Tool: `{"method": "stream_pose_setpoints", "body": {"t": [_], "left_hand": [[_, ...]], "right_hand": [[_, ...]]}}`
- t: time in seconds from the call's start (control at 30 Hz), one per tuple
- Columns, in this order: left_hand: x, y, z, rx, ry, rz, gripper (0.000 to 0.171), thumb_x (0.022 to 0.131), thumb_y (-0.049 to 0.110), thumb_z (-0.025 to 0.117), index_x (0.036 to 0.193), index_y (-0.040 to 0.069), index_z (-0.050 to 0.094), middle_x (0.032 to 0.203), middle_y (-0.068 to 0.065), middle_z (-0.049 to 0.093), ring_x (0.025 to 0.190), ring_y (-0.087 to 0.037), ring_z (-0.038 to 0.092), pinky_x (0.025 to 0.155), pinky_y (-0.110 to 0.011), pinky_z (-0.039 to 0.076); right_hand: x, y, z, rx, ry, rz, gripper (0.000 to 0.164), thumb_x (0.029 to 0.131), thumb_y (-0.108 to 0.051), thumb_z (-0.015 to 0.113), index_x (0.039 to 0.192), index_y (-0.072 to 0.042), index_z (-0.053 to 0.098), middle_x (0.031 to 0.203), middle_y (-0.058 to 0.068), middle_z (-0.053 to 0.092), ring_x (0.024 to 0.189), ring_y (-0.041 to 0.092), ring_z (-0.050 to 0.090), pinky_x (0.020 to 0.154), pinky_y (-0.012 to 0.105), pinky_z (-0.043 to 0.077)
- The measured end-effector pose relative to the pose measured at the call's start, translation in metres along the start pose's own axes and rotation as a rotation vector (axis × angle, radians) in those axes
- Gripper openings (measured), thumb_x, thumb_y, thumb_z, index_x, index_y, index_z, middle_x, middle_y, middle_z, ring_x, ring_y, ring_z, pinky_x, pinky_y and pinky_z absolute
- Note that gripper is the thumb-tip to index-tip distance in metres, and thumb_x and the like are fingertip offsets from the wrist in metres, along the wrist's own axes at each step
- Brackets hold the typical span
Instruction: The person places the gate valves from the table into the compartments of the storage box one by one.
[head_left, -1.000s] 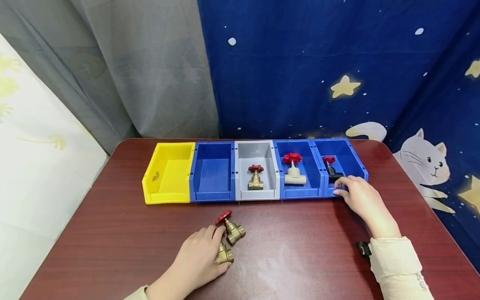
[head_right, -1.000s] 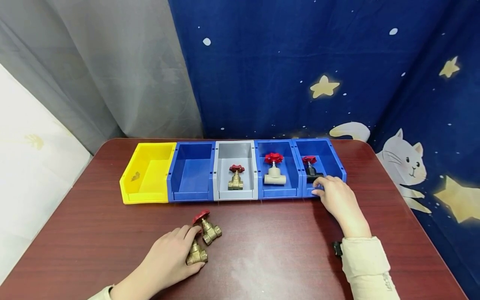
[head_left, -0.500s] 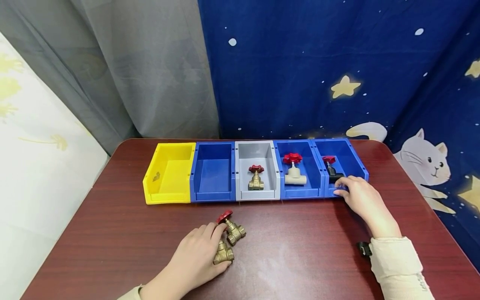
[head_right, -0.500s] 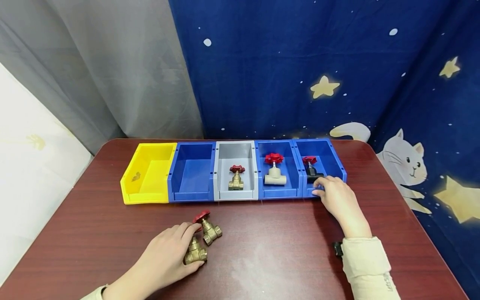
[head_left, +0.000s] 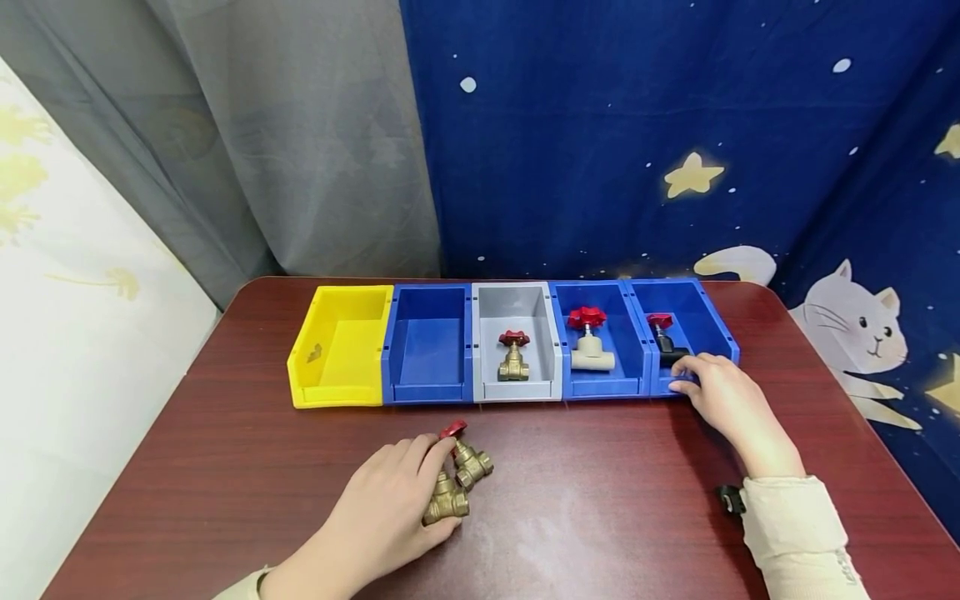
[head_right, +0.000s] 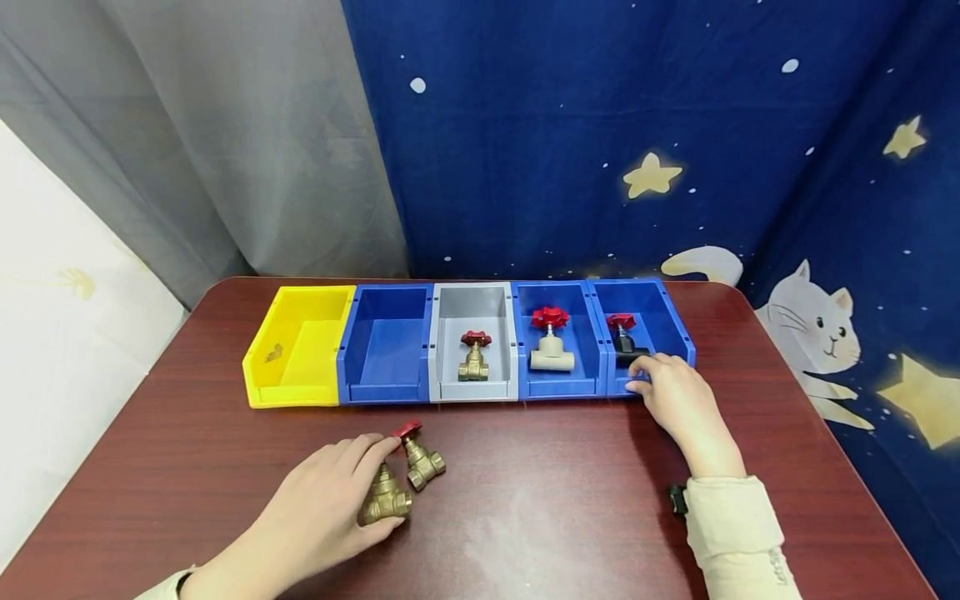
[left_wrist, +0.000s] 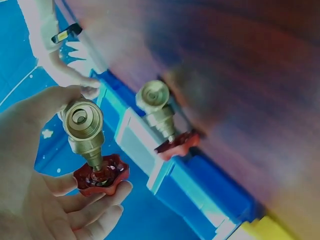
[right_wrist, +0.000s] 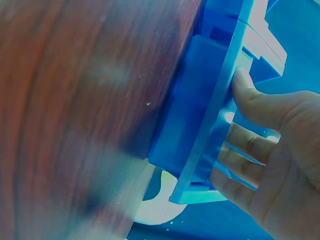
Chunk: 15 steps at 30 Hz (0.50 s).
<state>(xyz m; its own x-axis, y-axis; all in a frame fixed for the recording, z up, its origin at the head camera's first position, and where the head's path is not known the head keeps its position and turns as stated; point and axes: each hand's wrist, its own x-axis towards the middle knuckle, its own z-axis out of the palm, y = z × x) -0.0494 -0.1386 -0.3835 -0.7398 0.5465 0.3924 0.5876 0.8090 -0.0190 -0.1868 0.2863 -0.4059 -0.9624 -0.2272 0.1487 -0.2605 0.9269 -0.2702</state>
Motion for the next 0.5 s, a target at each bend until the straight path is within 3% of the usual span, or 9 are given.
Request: {"method": "stream_pose_setpoints", "body": {"t": [0.5], "left_hand": [[0.011, -0.005, -0.016, -0.003, 0.061, 0.055, 0.081, 0.064, 0.044, 0.087, 0.128, 0.003, 0.057, 0.112, -0.012, 0.061, 0.098, -0.028, 0.061, 0.083, -0.040, 0.054]], "right_hand": [[0.000, 0.001, 0.000, 0.004, 0.009, -0.006, 0.017, 0.088, -0.013, 0.073, 0.101, -0.003, 0.068, 0.101, 0.023, 0.066, 0.100, 0.046, 0.057, 0.087, 0.065, 0.046]]}}
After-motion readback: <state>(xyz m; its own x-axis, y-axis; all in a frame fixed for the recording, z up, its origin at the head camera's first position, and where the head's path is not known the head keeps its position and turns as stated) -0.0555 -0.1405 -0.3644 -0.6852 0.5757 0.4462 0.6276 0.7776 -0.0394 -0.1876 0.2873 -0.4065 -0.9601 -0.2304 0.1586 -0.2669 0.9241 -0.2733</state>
